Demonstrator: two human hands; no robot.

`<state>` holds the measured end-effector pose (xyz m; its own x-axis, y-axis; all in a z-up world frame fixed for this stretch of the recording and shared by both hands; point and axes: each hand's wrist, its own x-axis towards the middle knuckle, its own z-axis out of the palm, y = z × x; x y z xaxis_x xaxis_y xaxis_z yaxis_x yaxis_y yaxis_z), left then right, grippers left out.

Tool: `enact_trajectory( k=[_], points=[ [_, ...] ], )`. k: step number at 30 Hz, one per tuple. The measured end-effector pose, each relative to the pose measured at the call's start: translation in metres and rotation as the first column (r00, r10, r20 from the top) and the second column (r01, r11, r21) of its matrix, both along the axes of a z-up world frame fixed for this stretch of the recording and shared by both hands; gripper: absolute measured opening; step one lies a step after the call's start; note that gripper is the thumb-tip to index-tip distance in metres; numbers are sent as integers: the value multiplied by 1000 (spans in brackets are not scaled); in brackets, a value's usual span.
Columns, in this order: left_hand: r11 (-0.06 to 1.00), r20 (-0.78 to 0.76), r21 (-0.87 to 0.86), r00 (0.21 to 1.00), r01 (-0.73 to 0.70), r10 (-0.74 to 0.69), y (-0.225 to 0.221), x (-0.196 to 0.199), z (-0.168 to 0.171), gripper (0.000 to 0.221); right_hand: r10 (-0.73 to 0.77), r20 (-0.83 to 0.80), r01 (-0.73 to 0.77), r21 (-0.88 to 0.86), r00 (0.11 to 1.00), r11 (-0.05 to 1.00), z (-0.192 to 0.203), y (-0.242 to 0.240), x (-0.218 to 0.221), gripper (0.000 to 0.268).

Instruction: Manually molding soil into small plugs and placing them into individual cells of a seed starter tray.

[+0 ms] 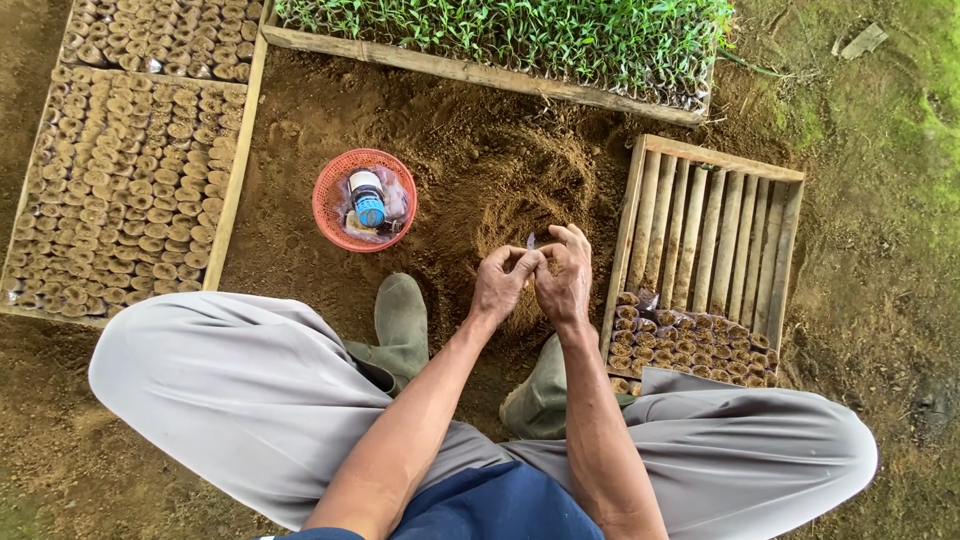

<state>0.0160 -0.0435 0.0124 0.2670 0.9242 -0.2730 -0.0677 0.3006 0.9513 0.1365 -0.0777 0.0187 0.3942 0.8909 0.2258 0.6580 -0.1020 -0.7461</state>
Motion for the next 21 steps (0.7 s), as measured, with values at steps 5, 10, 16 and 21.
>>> enact_trajectory(
  k=[5, 10, 16, 21],
  points=[
    [1000, -7, 1, 1000, -1, 1, 3, -4, 4, 20, 5, -118, -10, -41, 993, 999, 0, -1, -1, 8],
    [998, -90, 58, 996, 11, -6, 9, -4, -2, 18, -18, -233, 5, -56, 972, 998, 10, -2, 0, 12],
    [984, -263, 160, 964, 76, -32, 11, -13, -13, 22, -107, -387, 56, -139, 916, 989, 19, 0, -5, 12],
    [968, -371, 210, 927, 140, -54, 14, -20, -2, 27, -123, -456, 28, -209, 881, 977, 5, 1, 0, 14]
  ],
)
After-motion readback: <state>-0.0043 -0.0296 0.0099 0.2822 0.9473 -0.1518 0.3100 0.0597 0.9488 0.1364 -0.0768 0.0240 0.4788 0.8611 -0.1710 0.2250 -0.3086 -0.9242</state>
